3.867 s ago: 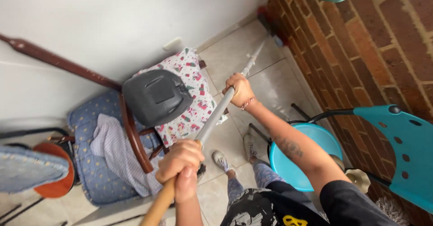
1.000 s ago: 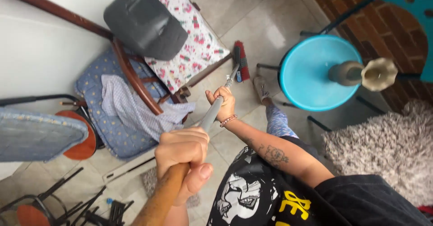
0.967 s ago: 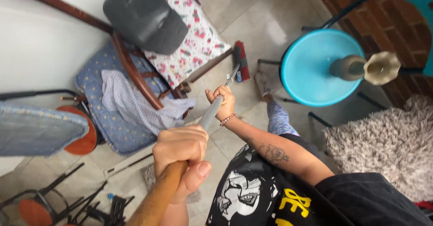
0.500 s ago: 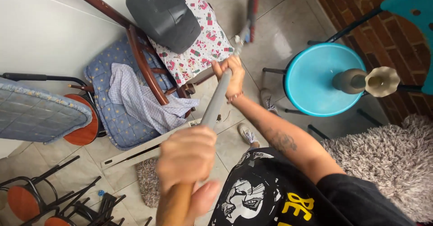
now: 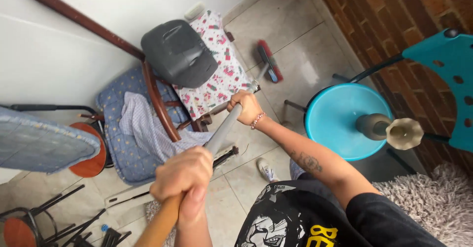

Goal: The person tidies a room by moving decorative objects, rearranging cushions on chairs, wiping a table, and sweeping the floor.

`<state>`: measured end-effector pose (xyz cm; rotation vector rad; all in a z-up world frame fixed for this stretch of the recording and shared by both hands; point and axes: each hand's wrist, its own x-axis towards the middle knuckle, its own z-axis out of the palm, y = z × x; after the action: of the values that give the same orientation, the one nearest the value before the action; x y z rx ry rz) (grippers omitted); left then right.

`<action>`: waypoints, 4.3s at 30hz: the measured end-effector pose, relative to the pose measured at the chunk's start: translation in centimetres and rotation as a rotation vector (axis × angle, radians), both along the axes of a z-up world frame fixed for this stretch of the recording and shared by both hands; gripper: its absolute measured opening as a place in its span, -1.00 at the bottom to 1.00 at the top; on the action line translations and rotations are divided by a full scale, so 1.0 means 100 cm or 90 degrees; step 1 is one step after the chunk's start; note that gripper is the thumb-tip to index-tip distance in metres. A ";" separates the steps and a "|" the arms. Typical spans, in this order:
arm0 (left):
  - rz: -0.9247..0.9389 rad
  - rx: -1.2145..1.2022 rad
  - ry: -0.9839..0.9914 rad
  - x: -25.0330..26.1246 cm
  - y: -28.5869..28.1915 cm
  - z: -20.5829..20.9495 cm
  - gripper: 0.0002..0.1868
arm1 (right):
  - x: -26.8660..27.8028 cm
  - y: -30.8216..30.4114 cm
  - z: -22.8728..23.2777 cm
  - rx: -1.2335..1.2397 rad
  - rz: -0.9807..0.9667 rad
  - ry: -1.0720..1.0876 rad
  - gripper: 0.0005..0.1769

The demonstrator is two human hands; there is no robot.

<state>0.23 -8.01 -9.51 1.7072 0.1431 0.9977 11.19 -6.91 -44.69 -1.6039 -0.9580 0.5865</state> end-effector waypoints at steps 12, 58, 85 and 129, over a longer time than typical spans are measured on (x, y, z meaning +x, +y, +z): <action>0.189 -0.102 0.059 0.094 -0.061 -0.200 -0.75 | 0.215 -0.022 -0.169 -0.317 0.270 -0.572 -0.72; -0.206 -0.073 0.142 -0.100 -0.065 0.002 -0.52 | -0.173 -0.124 -0.006 -0.053 -0.319 0.110 -0.47; 0.488 -0.006 0.106 -0.273 -0.302 0.027 -0.66 | -0.251 -0.238 0.005 -0.094 0.727 -0.115 -0.80; 0.469 -0.022 0.095 -0.471 -0.463 -0.089 -0.70 | -0.326 -0.393 -0.061 -0.100 0.561 -0.177 -0.94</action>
<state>-46.88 -54.33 -18.39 1.7220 0.9321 1.3757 -21.39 -46.17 -50.82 -1.3621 -1.8885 1.0641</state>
